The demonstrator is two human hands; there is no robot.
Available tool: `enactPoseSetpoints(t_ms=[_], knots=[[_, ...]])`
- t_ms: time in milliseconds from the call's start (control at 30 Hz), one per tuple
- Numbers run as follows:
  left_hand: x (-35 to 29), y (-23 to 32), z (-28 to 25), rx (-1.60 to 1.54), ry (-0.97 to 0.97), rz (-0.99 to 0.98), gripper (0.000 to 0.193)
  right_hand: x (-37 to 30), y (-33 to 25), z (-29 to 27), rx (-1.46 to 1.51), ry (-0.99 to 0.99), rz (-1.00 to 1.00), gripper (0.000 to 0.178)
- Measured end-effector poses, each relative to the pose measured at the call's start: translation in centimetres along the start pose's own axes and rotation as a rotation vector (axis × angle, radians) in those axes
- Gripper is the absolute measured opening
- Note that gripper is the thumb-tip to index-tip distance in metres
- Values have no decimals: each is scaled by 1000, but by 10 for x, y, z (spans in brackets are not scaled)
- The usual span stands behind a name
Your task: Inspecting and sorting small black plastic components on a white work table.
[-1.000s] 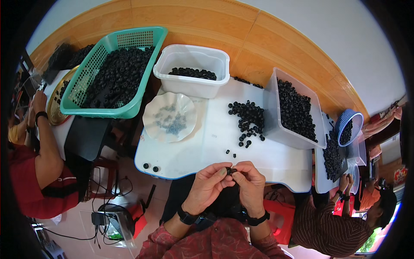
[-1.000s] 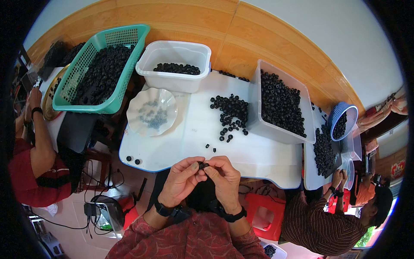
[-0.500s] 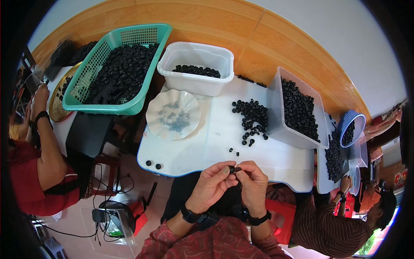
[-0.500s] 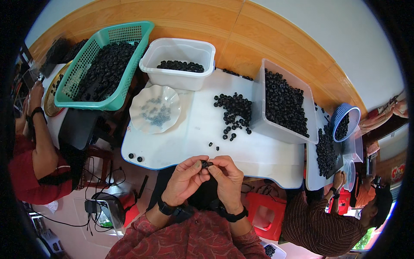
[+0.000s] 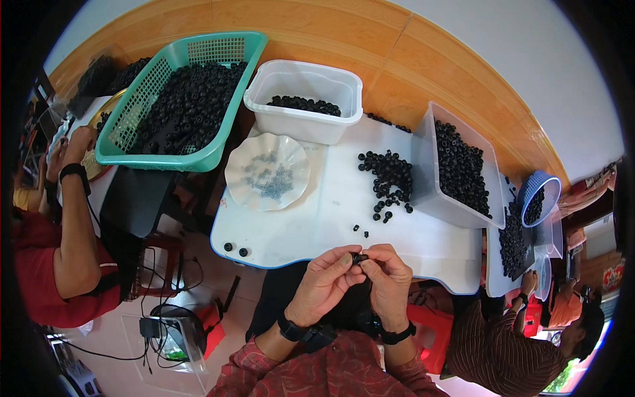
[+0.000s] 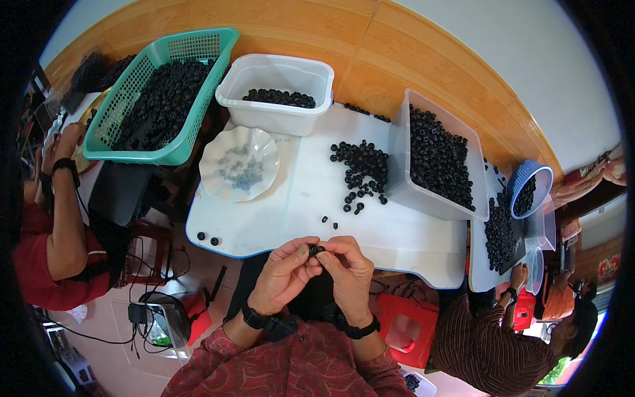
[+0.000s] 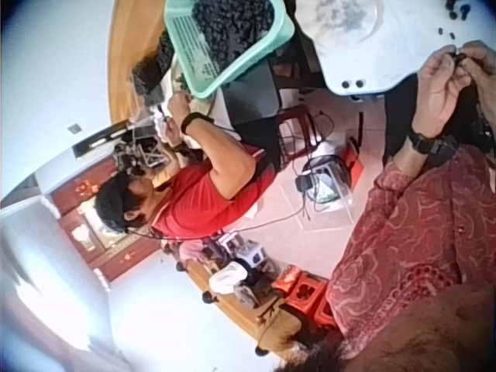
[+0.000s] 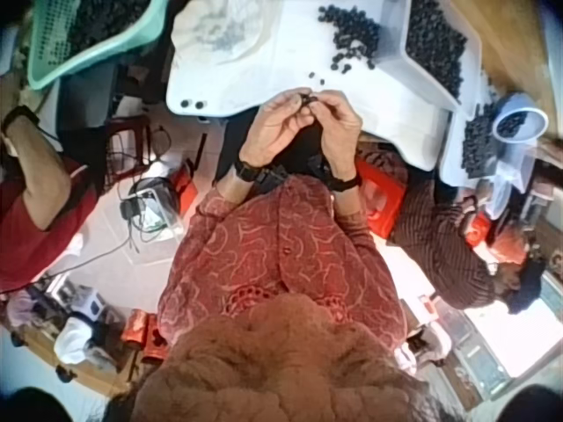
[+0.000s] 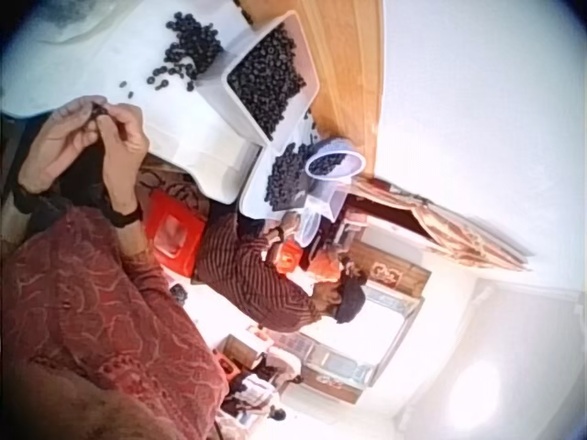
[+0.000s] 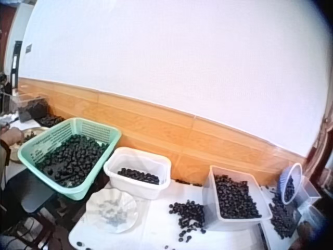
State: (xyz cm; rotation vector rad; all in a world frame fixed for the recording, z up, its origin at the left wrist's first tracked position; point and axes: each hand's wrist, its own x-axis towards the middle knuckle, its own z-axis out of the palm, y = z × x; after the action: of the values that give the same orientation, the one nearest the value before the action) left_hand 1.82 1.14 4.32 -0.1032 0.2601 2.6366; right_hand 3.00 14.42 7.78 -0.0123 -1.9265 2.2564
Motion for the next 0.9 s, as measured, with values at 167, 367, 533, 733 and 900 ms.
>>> enactPoseSetpoints(t_ms=[167, 367, 533, 733, 900], knots=[[-1, 0, 1, 42, 20, 32, 27, 0, 2, 1, -9, -1, -1, 14], [0, 0, 2, 57, 32, 52, 27, 0, 3, 2, -42, -4, -6, 13], [-1, -1, 2, 117, 40, 88, 26, 0, 2, 2, -86, -6, -19, 13], [-2, -1, -3, 209, 23, 133, 24, -1, -2, 2, -183, -3, -30, 13], [-2, -2, -5, 219, 5, 139, 23, -1, -4, 2, -327, -23, -140, 13]])
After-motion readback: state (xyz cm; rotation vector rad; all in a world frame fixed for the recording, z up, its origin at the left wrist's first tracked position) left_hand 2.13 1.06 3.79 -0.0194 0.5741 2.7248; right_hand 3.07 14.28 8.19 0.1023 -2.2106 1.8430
